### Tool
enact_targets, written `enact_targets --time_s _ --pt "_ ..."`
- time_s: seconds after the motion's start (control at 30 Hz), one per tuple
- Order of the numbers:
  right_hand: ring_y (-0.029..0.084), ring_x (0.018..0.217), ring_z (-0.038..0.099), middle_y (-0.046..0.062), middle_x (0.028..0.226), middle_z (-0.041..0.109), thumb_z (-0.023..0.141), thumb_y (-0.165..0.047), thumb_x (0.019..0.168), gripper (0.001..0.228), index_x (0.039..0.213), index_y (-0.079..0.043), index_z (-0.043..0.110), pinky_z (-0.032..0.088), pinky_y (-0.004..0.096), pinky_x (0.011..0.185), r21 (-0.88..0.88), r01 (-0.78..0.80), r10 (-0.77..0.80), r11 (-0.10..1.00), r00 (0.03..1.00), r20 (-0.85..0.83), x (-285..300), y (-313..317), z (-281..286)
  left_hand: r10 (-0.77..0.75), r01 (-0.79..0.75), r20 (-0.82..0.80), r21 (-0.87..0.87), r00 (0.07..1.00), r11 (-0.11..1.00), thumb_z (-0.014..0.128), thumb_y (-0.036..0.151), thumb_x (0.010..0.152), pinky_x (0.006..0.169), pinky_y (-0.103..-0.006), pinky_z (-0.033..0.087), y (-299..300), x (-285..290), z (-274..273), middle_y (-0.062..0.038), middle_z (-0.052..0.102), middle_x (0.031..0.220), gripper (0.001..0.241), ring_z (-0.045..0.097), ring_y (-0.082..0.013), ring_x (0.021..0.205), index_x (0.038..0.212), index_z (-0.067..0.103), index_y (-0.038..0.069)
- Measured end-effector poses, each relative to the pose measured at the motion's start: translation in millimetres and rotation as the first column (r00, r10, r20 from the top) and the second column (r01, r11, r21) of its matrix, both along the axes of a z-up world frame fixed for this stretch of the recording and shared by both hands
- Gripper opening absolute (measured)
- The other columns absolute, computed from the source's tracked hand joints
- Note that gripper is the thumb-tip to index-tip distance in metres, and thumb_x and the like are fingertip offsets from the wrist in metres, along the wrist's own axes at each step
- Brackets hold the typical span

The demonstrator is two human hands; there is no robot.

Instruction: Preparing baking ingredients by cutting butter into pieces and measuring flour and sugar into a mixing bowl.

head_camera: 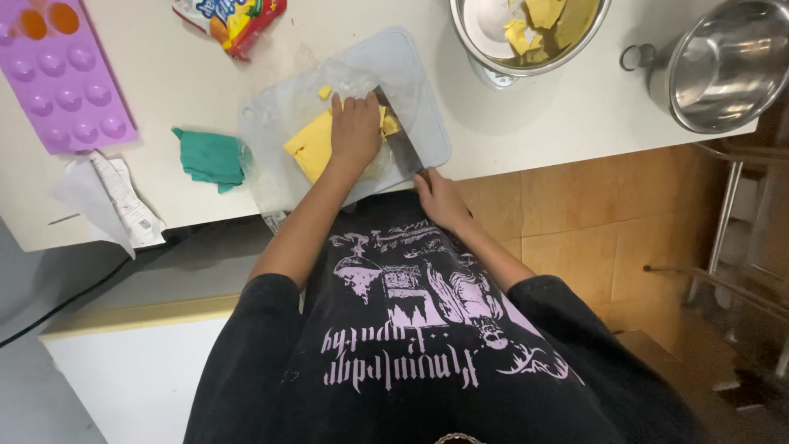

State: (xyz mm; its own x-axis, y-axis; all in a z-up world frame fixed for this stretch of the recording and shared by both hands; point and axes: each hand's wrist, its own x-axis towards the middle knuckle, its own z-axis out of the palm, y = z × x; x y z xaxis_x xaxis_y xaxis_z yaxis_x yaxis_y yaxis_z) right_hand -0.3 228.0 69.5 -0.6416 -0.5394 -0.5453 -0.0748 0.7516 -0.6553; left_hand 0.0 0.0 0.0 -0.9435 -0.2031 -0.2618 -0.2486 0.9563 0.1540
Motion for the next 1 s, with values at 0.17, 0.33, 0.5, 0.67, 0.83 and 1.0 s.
enact_targets --time_s 0.17,0.33,0.5,0.67,0.83,1.0 --pt "0.055 0.1 0.065 0.035 0.093 0.068 0.047 -0.036 0.107 0.037 0.103 -0.001 0.058 0.051 0.063 0.081 -0.075 0.022 -0.02 0.997 0.999 0.033 -4.0 -1.1 -3.7 0.029 -0.025 -0.025 0.154 0.999 0.988 0.077 0.018 0.083 0.115 -0.0649 0.025 -4.4 3.9 34.7 -0.026 0.069 0.114 0.057 0.061 -0.0432 0.119 0.131 0.057 -0.005" --pt "0.053 0.096 0.068 0.032 0.088 0.07 0.045 -0.043 0.108 0.04 0.106 -0.006 0.057 0.053 0.061 0.083 0.093 -0.103 0.11 0.99 0.992 -0.066 -3.6 11.2 2.6 0.002 -0.008 0.036 0.171 0.999 0.985 0.082 0.024 0.076 0.117 -0.0682 0.018 -6.2 14.5 70.5 -0.025 0.063 0.13 0.075 0.047 -0.0438 0.136 0.141 0.053 -0.002" --pt "0.055 0.096 0.067 0.037 0.088 0.067 0.043 -0.038 0.108 0.038 0.107 -0.002 0.054 0.052 0.063 0.082 0.068 -0.091 0.094 0.994 0.995 -0.037 -0.6 -5.6 -5.8 -0.028 0.027 0.024 0.034 0.999 0.999 0.081 0.022 0.08 0.119 -0.0689 0.012 2.5 21.8 42.5 -0.02 0.064 0.129 0.068 0.046 -0.0377 0.138 0.138 0.055 0.0" --pt "0.055 0.099 0.065 0.035 0.092 0.067 0.046 -0.04 0.107 0.039 0.104 -0.003 0.057 0.052 0.06 0.081 -0.127 0.019 -0.007 0.992 0.996 0.094 -14.6 -7.4 -24.7 -0.022 0.026 -0.096 0.036 0.995 0.999 0.082 0.025 0.081 0.117 -0.0686 0.019 -2.6 17.1 32.6 -0.018 0.07 0.116 0.062 0.056 -0.0366 0.128 0.134 0.057 0.005" --pt "0.044 0.093 0.069 0.024 0.085 0.07 0.051 -0.041 0.106 0.037 0.1 -0.006 0.062 0.052 0.053 0.082 -0.159 0.044 -0.018 0.986 0.986 0.163 -19.1 6.8 -30.9 -0.043 0.054 -0.168 0.063 0.985 0.997 0.084 0.026 0.08 0.113 -0.062 0.032 -9.0 16.4 24.9 -0.015 0.072 0.105 0.047 0.066 -0.0344 0.111 0.119 0.063 0.009" --pt "0.036 0.085 0.069 0.018 0.078 0.07 0.052 -0.039 0.106 0.035 0.096 -0.008 0.063 0.053 0.049 0.079 -0.106 0.082 -0.065 0.991 0.986 0.154 -33.9 0.2 24.2 0.215 -0.138 -0.11 0.477 0.97 0.868 0.07 0.023 0.086 0.094 -0.0606 0.052 2.6 11.2 92.2 -0.017 0.064 0.113 0.052 0.067 -0.044 0.105 0.134 0.058 0.01"
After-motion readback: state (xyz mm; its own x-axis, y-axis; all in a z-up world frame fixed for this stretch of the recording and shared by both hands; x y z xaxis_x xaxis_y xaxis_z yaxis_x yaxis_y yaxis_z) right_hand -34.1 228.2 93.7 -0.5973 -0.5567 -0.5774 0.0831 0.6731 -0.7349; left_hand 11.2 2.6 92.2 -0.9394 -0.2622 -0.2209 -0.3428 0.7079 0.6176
